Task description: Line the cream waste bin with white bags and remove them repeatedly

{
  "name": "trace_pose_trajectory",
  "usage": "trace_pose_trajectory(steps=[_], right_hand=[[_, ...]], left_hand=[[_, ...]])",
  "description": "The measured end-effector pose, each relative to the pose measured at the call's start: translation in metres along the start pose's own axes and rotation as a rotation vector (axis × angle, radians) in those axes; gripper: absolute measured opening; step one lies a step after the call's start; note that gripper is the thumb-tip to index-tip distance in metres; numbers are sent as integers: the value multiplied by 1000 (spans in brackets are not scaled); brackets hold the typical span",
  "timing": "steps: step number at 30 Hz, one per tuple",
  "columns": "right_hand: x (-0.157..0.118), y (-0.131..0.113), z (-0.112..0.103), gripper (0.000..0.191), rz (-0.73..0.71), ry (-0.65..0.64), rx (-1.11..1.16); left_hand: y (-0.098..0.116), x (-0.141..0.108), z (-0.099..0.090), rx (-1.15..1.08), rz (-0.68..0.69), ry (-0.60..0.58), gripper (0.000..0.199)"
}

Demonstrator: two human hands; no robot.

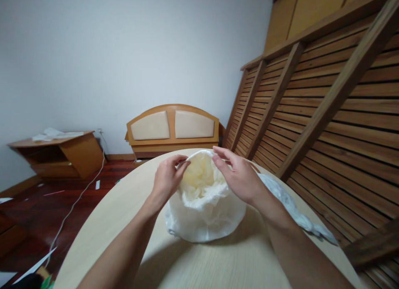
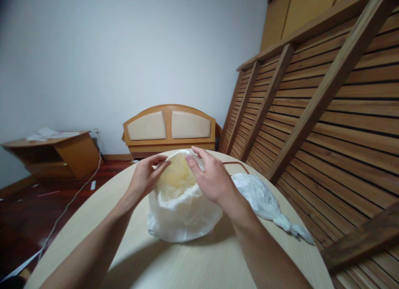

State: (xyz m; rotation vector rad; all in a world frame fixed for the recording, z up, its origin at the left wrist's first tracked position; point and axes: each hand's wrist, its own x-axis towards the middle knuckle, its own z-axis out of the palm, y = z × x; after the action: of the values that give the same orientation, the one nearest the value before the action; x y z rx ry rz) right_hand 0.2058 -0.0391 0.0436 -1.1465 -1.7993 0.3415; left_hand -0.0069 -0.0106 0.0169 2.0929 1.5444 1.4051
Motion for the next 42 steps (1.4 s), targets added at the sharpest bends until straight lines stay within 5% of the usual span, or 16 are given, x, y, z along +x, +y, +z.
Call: trace_pose_trajectory(steps=[4,9,15,22,29,37,42], right_hand=[[0,4,2,58,-25,-116,141],[0,7,1,54,-32,-256,45],[-1,4,-12,53,-128,-319,-97],[-5,-1,-33,35,-293,-688,-54],[-4,7,-26,9,-341,-658,-76],[-5,10,-21,7,-302,-670,-78],[-5,10,-21,4,-305,-685,-132]], left_hand=[[-11,6,1,-245,-101,-78,33],[-20,9,4,-419,-247,-191,44],[-21,7,-5,-403,-302,-337,42],[-17,7,-6,-329,-354,-416,45],[-25,6,0,-291,-319,-432,36],[-34,7,9,-252,-248,-402,33],[-33,10,11,-221,-218,-270,48]])
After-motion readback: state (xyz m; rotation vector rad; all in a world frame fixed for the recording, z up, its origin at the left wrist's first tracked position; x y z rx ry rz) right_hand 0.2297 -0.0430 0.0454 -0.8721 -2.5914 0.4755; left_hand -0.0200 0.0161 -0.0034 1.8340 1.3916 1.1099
